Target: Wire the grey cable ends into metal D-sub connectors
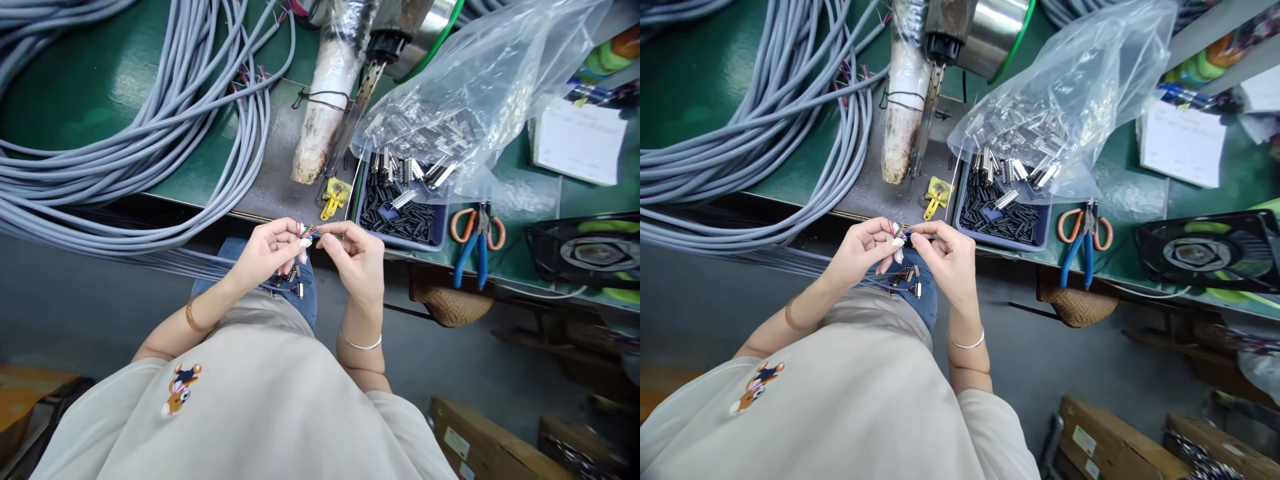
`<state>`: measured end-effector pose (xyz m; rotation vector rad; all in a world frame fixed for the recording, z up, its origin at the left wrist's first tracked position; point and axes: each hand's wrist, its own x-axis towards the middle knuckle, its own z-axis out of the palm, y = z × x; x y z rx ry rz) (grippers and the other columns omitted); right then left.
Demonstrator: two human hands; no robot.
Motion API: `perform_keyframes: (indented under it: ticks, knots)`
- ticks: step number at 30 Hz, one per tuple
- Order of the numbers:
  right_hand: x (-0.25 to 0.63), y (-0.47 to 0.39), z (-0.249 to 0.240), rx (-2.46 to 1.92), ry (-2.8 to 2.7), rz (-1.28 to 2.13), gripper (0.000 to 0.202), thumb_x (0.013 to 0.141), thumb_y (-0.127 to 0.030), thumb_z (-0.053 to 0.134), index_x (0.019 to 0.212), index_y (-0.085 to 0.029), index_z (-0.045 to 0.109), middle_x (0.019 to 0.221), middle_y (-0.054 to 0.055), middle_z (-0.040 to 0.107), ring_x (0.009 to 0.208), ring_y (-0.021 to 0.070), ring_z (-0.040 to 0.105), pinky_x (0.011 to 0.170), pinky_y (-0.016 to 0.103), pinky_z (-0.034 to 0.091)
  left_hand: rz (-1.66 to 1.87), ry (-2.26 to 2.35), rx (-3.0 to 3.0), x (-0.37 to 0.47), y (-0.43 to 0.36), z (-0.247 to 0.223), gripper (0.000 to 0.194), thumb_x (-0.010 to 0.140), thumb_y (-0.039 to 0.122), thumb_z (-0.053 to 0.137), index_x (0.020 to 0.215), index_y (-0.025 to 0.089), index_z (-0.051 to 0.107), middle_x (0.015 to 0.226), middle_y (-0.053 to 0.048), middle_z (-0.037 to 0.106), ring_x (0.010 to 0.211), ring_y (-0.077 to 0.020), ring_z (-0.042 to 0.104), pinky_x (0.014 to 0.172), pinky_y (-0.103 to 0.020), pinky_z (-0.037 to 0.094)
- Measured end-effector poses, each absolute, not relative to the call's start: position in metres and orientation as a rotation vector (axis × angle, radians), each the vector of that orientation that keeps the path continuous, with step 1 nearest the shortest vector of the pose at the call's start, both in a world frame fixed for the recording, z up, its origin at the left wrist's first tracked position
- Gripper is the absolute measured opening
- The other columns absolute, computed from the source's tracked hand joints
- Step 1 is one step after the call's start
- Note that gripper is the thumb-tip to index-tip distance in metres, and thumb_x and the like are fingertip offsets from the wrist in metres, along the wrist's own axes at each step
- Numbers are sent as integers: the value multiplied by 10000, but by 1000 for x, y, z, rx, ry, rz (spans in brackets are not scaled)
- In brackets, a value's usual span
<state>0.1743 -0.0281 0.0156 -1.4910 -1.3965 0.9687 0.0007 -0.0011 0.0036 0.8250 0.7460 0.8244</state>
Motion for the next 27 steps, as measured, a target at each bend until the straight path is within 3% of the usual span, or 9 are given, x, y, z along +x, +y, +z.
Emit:
perform_keyframes:
  ticks: [5, 12, 14, 16, 18, 21, 23, 25, 27]
  knots:
    - [169, -27, 16, -1487, -1418, 950, 182, 903, -352, 677, 795, -205, 692, 663, -37, 594, 463, 52, 301, 447, 252, 204, 842, 770, 824, 4, -4, 7, 373, 709, 327, 888, 834, 154, 582, 593, 39, 648, 387, -30, 472, 380, -144, 365]
    - [168, -38, 22, -1398, -1726, 511, 210, 936, -270, 653, 735, -210, 654, 588, -60, 536, 467, 52, 364, 489, 252, 310, 1000, 811, 831, 5, -6, 3, 262, 723, 256, 826, 721, 156, 584, 573, 76, 507, 462, -12, 370, 434, -141, 302]
    - [176, -43, 28, -1318, -1734, 370, 189, 960, -332, 626, 815, -227, 688, 579, -58, 529, 456, 66, 411, 474, 255, 319, 1014, 805, 858, 2, -5, 4, 244, 725, 235, 811, 688, 156, 584, 578, 67, 519, 462, -16, 372, 442, -149, 316]
    - [188, -47, 39, -1237, -1621, 242, 171, 986, -371, 576, 1021, -260, 701, 599, -62, 531, 447, 84, 452, 451, 255, 320, 1034, 773, 953, -4, -2, 9, 197, 744, 208, 799, 684, 154, 619, 594, 48, 560, 475, -30, 421, 458, -162, 356]
    - [204, -49, 52, -1236, -1491, 68, 187, 989, -301, 566, 1158, -282, 646, 617, -73, 541, 446, 91, 492, 458, 247, 343, 1102, 718, 1140, -9, 2, 18, 108, 775, 174, 789, 724, 162, 694, 660, 8, 640, 557, -68, 538, 524, -188, 438]
    - [235, -44, 69, -1706, -1694, 59, 227, 992, -227, 560, 1214, -250, 599, 735, -26, 699, 611, 126, 680, 590, 263, 453, 1237, 575, 1410, -15, 8, 33, 63, 762, 161, 826, 774, 200, 778, 899, -63, 738, 805, -153, 678, 707, -275, 553]
    - [258, -34, 71, -1999, -1842, 41, 65, 957, -234, 618, 1018, -227, 641, 770, -4, 744, 670, 148, 714, 721, 304, 503, 1282, 534, 1376, -15, 10, 37, 110, 731, 213, 876, 742, 206, 767, 1024, -77, 737, 883, -186, 702, 769, -321, 581]
    - [278, -20, 64, -2247, -1807, -201, 96, 914, -284, 688, 897, -211, 629, 779, 24, 746, 727, 197, 718, 786, 359, 493, 1296, 608, 1183, -13, 9, 37, 190, 735, 280, 891, 723, 198, 720, 998, -61, 718, 844, -176, 706, 716, -306, 584]
    - [293, -4, 48, -2369, -1794, -325, 125, 939, -309, 642, 979, -193, 616, 844, 63, 740, 786, 229, 710, 790, 385, 472, 1283, 749, 927, -11, 9, 32, 224, 804, 307, 840, 734, 198, 657, 841, -15, 668, 702, -127, 667, 591, -244, 542]
